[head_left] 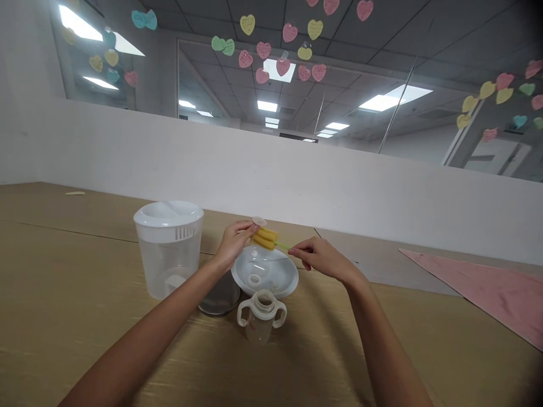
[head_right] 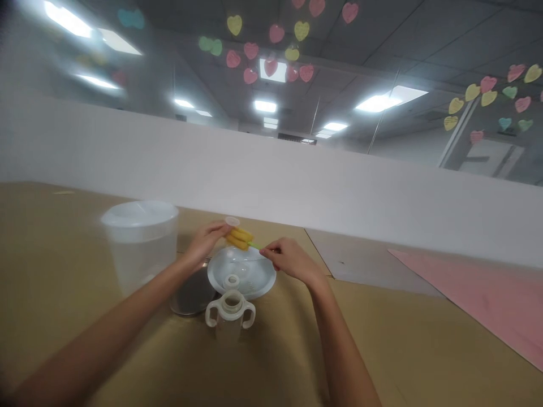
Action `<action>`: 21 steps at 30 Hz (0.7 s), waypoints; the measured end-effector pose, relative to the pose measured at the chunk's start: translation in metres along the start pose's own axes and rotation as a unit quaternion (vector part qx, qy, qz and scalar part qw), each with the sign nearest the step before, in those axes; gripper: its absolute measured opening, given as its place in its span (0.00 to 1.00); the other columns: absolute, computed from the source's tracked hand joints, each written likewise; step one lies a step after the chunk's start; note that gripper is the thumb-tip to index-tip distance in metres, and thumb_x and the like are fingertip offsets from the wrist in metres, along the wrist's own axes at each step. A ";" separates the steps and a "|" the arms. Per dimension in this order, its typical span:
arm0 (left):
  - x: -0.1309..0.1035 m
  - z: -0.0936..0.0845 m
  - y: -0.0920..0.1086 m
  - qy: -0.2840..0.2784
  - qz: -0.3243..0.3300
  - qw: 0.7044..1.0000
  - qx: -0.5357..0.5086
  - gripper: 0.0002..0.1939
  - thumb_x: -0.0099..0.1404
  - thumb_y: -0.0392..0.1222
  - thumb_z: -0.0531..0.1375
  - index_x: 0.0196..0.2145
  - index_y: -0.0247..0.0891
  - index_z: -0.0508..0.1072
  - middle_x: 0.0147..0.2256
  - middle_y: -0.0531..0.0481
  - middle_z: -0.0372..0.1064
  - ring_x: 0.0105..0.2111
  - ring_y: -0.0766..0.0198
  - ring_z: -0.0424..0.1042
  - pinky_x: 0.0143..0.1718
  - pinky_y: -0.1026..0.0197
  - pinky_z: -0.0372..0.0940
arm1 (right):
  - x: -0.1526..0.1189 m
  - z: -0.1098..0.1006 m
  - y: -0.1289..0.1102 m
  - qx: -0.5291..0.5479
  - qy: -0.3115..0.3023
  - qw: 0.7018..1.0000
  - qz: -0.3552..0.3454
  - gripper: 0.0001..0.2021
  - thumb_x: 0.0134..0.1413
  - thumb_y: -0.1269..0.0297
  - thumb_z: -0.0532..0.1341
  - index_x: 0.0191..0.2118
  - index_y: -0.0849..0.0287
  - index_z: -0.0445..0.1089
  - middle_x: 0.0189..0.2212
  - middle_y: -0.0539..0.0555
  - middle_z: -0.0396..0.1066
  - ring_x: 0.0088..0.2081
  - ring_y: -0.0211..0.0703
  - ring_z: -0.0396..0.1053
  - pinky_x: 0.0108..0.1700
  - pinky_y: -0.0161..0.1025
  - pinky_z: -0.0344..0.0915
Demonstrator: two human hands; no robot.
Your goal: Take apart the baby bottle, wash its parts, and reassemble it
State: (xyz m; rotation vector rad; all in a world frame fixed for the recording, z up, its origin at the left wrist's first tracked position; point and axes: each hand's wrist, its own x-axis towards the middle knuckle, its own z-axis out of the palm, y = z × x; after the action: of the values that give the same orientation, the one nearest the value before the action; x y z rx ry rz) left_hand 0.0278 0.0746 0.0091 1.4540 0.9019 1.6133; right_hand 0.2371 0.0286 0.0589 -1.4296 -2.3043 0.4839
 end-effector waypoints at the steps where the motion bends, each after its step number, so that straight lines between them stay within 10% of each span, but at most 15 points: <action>1: 0.000 0.000 0.001 0.000 -0.003 1.000 -0.002 0.13 0.53 0.45 0.61 0.34 0.35 0.76 0.40 0.45 0.72 0.44 0.56 0.67 0.48 0.57 0.58 | 0.000 0.001 0.000 -0.007 -0.023 1.000 -0.004 0.18 0.52 0.54 0.51 0.19 0.61 0.62 0.15 0.46 0.56 0.19 0.32 0.49 0.22 0.32 0.46; 5: -0.001 0.001 0.003 0.011 -0.016 1.000 -0.004 0.12 0.49 0.44 0.64 0.32 0.35 0.77 0.42 0.45 0.71 0.46 0.57 0.66 0.48 0.58 0.58 | -0.001 0.001 0.001 -0.024 -0.071 0.997 -0.008 0.19 0.51 0.53 0.52 0.17 0.61 0.59 0.14 0.46 0.56 0.19 0.32 0.48 0.22 0.33 0.46; 12: 0.001 0.001 -0.001 0.018 -0.020 1.000 -0.013 0.13 0.43 0.44 0.67 0.28 0.34 0.76 0.38 0.46 0.72 0.42 0.57 0.67 0.45 0.58 0.58 | -0.001 -0.001 -0.002 -0.011 0.018 0.999 0.037 0.20 0.52 0.52 0.49 0.20 0.62 0.64 0.16 0.49 0.60 0.19 0.33 0.52 0.22 0.33 0.48; 21: -0.001 0.002 0.000 0.015 -0.052 0.997 -0.053 0.13 0.41 0.42 0.68 0.25 0.34 0.73 0.30 0.48 0.73 0.35 0.60 0.70 0.39 0.60 0.62 | -0.002 0.000 -0.002 -0.034 -0.090 0.995 0.001 0.20 0.51 0.52 0.51 0.18 0.61 0.61 0.15 0.48 0.58 0.19 0.32 0.51 0.23 0.33 0.48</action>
State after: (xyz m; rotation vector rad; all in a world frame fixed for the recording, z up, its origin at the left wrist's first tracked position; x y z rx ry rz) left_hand 0.0301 0.0735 0.0088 1.2921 0.8801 1.5857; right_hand 0.2361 0.0259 0.0595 -1.4745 -2.4824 0.5597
